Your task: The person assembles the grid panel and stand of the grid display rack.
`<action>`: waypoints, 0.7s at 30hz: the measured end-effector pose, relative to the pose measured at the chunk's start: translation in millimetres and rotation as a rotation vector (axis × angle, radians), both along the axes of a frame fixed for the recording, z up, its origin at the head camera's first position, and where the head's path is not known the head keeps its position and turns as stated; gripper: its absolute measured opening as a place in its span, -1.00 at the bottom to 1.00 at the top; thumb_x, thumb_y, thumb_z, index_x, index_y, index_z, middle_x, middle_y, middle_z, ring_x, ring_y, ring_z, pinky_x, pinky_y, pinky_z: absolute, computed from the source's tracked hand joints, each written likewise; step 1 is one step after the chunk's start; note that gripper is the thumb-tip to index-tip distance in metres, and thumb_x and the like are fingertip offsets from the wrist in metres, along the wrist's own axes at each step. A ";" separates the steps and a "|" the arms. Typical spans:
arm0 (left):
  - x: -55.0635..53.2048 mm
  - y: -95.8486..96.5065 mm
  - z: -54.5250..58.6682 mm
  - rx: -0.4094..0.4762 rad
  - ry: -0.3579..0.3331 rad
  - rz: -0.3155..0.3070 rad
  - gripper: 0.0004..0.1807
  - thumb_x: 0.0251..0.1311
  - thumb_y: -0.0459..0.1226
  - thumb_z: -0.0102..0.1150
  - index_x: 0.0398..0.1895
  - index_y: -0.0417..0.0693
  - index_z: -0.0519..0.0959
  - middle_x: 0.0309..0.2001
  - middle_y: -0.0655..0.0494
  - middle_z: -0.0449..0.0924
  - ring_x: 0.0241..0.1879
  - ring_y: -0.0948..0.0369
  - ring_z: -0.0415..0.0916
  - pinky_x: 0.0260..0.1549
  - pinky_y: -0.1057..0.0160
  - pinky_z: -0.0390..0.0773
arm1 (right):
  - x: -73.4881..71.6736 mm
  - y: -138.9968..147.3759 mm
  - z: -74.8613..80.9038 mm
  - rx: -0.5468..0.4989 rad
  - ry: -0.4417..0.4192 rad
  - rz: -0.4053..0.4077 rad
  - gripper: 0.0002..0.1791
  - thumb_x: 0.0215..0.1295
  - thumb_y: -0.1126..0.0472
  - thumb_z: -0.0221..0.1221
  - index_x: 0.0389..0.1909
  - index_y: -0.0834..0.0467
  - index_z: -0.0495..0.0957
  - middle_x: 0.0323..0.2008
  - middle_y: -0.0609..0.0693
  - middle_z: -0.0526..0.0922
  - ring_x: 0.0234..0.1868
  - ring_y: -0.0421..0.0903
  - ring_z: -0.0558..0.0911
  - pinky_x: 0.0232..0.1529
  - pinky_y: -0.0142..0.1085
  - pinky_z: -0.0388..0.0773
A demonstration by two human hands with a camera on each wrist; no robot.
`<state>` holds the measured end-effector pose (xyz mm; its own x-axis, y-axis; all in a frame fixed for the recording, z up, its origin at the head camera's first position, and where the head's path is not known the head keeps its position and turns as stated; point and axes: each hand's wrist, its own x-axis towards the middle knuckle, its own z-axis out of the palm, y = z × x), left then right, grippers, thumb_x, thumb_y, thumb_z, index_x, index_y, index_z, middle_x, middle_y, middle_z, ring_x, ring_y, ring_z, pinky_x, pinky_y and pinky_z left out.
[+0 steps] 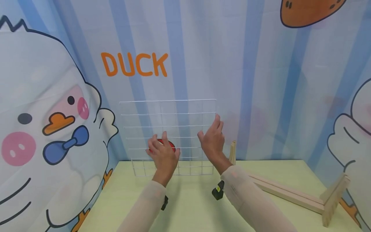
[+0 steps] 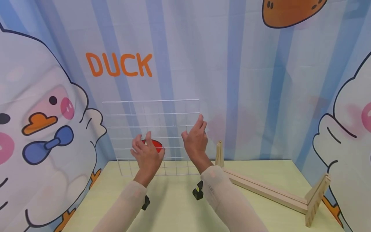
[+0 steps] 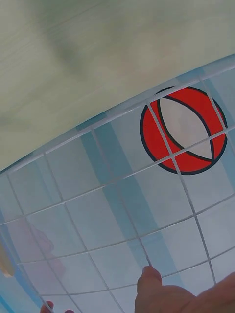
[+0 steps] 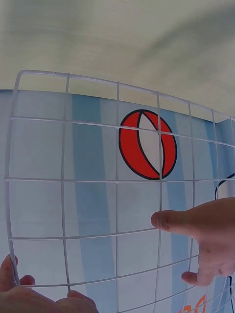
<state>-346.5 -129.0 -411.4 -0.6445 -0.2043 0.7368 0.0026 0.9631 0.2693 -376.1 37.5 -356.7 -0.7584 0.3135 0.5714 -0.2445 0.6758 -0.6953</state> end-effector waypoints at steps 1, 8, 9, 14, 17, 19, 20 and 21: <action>0.2 -0.3 0.1 0.014 -0.004 0.002 -0.02 0.01 0.02 0.53 0.42 -0.01 0.18 0.36 -0.32 0.17 0.37 -0.32 0.14 0.14 -0.43 0.43 | 0.0 -0.1 -0.2 0.001 0.002 0.001 -0.07 0.23 0.14 0.36 0.52 0.15 0.05 0.19 0.24 0.44 -0.35 0.16 0.60 -0.27 0.01 0.67; -0.7 -7.3 0.3 0.129 -0.026 -0.128 -0.05 0.02 -0.09 0.57 0.42 0.02 0.18 0.32 -0.28 0.24 0.30 -0.29 0.26 0.01 -0.25 0.65 | -0.7 1.9 -2.0 0.017 0.000 -0.006 -0.07 0.24 0.14 0.35 0.52 0.15 0.04 0.19 0.23 0.44 -0.41 0.12 0.56 -0.35 -0.03 0.63; -1.2 -8.5 0.2 0.142 -0.030 -0.143 -0.04 0.04 -0.10 0.56 0.43 0.02 0.17 0.31 -0.27 0.25 0.29 -0.28 0.28 0.00 -0.23 0.66 | -0.8 2.5 -2.4 0.016 -0.003 -0.007 -0.07 0.24 0.14 0.35 0.52 0.14 0.04 0.20 0.23 0.44 -0.41 0.12 0.56 -0.36 -0.03 0.63; -2.7 -12.0 0.4 0.206 -0.048 -0.198 -0.05 0.11 -0.17 0.52 0.46 -0.01 0.11 0.25 -0.27 0.28 0.28 -0.27 0.28 -0.04 -0.20 0.69 | -0.1 4.4 -4.3 0.010 -0.026 -0.004 -0.06 0.23 0.15 0.36 0.52 0.13 0.04 0.23 0.23 0.43 -0.39 0.12 0.57 -0.34 -0.04 0.63; -4.1 -12.4 2.8 0.259 -0.058 -0.206 -0.14 0.16 -0.22 0.46 0.45 0.00 0.15 0.23 -0.27 0.28 0.28 -0.25 0.27 -0.08 -0.20 0.70 | 0.1 4.5 -4.5 0.004 -0.028 0.003 -0.07 0.24 0.16 0.35 0.53 0.12 0.04 0.24 0.22 0.42 -0.37 0.12 0.57 -0.32 -0.05 0.64; -5.8 -12.8 5.1 0.301 -0.070 -0.198 -0.22 0.20 -0.26 0.40 0.43 0.02 0.21 0.22 -0.25 0.29 0.26 -0.22 0.28 -0.09 -0.20 0.70 | 0.2 4.2 -4.1 0.000 -0.027 0.008 -0.07 0.24 0.15 0.35 0.53 0.12 0.04 0.24 0.21 0.42 -0.37 0.12 0.57 -0.31 -0.05 0.64; -6.6 -13.2 6.2 0.317 -0.077 -0.193 -0.27 0.22 -0.29 0.37 0.41 0.02 0.24 0.22 -0.24 0.30 0.25 -0.21 0.29 -0.09 -0.20 0.70 | 0.3 4.1 -3.9 0.000 -0.027 0.010 -0.07 0.24 0.15 0.35 0.53 0.12 0.04 0.24 0.21 0.42 -0.36 0.12 0.57 -0.30 -0.05 0.64; -7.2 -13.9 6.8 0.329 -0.086 -0.187 -0.32 0.23 -0.30 0.35 0.38 0.02 0.28 0.22 -0.23 0.30 0.24 -0.19 0.30 -0.10 -0.20 0.71 | 0.4 4.0 -3.6 0.000 -0.025 0.011 -0.07 0.24 0.15 0.35 0.53 0.12 0.04 0.24 0.21 0.42 -0.36 0.12 0.57 -0.30 -0.04 0.64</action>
